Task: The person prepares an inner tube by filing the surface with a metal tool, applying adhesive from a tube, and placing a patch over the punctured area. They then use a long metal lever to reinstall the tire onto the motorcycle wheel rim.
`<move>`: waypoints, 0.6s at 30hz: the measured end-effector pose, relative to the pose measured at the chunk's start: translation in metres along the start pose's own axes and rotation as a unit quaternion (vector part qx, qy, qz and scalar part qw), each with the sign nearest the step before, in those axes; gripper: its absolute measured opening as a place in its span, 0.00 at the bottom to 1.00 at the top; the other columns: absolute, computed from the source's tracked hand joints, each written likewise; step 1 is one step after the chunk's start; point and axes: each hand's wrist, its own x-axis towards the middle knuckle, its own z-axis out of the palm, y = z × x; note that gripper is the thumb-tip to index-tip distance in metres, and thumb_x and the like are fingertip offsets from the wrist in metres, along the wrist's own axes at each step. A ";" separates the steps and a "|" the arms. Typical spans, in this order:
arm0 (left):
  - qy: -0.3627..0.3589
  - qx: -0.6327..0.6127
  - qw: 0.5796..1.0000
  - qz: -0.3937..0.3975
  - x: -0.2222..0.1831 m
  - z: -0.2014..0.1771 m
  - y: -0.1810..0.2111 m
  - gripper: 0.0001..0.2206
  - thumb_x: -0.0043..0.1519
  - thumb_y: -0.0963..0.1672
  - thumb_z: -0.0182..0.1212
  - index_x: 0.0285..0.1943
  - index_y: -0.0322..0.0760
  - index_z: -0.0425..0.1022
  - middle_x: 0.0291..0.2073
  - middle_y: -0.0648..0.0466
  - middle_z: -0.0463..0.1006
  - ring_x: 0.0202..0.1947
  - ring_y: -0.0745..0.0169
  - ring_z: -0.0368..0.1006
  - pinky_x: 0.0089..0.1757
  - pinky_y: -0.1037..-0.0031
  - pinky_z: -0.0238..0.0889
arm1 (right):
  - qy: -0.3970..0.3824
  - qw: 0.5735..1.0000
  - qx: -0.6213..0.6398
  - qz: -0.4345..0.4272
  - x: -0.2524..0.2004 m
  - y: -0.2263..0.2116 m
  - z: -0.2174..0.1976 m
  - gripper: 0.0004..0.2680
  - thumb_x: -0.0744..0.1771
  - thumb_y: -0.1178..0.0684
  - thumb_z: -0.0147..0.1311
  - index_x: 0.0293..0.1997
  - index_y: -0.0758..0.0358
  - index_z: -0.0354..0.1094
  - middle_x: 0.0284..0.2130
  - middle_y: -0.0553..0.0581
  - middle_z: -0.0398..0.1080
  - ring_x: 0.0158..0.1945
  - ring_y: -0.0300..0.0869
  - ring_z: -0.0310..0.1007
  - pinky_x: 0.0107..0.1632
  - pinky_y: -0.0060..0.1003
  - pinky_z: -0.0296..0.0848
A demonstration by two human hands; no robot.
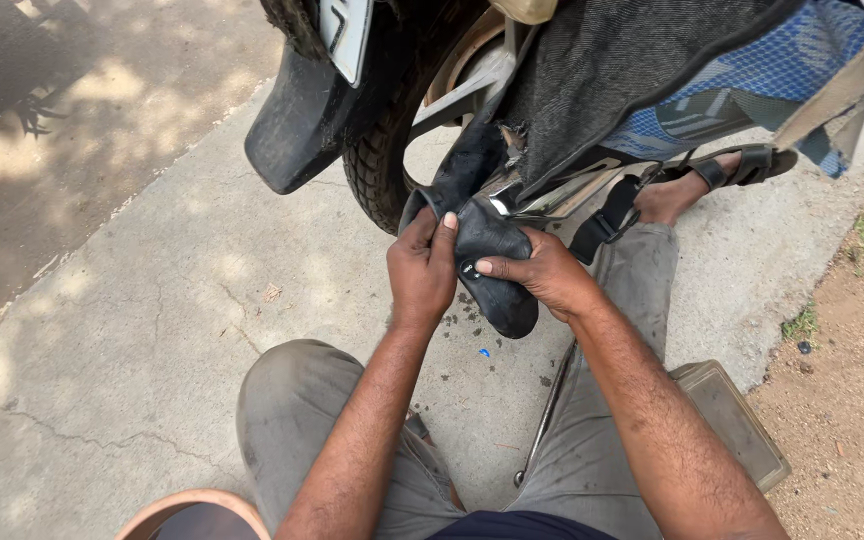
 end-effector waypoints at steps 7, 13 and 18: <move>-0.027 -0.154 0.988 0.018 0.049 0.015 -0.021 0.19 0.68 0.45 0.60 0.65 0.30 0.73 0.56 0.43 0.80 0.56 0.59 0.75 0.56 0.73 0.67 | 0.078 0.990 0.039 -0.108 0.028 -0.003 0.001 0.20 0.60 0.55 0.70 0.56 0.70 0.70 0.46 0.56 0.77 0.48 0.40 0.77 0.54 0.35 0.75; 0.002 -0.065 0.995 -0.070 0.044 0.037 -0.030 0.19 0.66 0.47 0.60 0.63 0.32 0.77 0.50 0.42 0.84 0.49 0.57 0.81 0.52 0.73 0.69 | 0.114 0.976 -0.094 -0.160 0.037 -0.003 -0.022 0.30 0.58 0.57 0.70 0.65 0.66 0.60 0.53 0.57 0.73 0.53 0.41 0.74 0.56 0.36 0.74; 0.028 -0.076 0.989 -0.122 0.037 0.030 -0.025 0.21 0.63 0.46 0.62 0.63 0.34 0.71 0.49 0.44 0.82 0.49 0.54 0.80 0.51 0.68 0.73 | 0.125 0.967 -0.178 -0.131 0.036 -0.007 -0.021 0.32 0.58 0.55 0.72 0.67 0.65 0.57 0.56 0.60 0.72 0.58 0.45 0.74 0.58 0.38 0.73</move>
